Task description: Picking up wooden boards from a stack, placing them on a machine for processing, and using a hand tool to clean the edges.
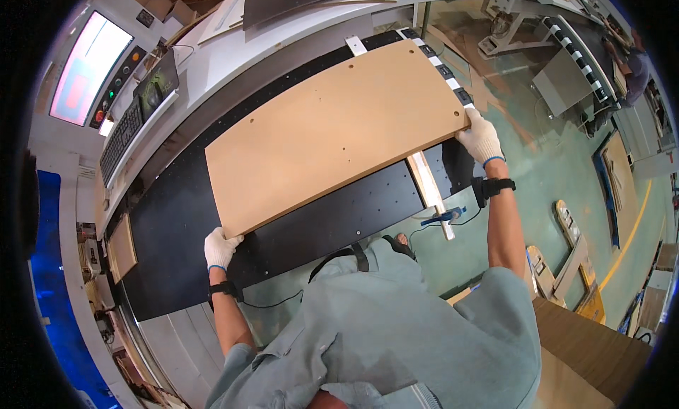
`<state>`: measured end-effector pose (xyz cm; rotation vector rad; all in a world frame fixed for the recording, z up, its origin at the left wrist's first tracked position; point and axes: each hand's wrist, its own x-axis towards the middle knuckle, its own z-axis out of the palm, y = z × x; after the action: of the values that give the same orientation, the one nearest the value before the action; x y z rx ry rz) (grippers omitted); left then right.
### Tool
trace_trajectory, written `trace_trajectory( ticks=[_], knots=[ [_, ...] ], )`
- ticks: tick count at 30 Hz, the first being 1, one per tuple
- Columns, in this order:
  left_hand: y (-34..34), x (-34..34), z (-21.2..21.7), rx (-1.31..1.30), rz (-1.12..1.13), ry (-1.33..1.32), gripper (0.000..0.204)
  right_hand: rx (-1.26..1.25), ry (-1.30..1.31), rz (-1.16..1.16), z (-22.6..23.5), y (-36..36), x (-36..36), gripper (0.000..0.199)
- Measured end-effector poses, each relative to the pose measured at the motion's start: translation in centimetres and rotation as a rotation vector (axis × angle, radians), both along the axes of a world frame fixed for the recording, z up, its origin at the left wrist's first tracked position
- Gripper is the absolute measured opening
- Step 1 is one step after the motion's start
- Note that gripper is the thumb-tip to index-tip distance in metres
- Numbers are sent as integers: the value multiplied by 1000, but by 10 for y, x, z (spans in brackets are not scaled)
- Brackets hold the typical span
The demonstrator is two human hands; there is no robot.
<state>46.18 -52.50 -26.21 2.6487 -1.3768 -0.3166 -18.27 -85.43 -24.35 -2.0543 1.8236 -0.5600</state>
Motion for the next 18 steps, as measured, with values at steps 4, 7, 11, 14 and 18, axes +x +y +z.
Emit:
trace_trajectory(
  ticks=[4,7,11,14,18],
  knots=[
    [-14,-4,24,89,-4,131,38,-18,40,0,3,-12,-9,54],
    [-16,-3,23,125,31,211,43,50,105,212,9,-36,-24,47],
    [-9,6,12,81,18,234,42,139,282,284,21,-56,-22,41],
    [-4,7,11,24,2,259,40,83,241,299,15,-41,-29,34],
    [26,26,2,62,-50,170,30,100,92,201,-9,13,-61,32]
  ],
)
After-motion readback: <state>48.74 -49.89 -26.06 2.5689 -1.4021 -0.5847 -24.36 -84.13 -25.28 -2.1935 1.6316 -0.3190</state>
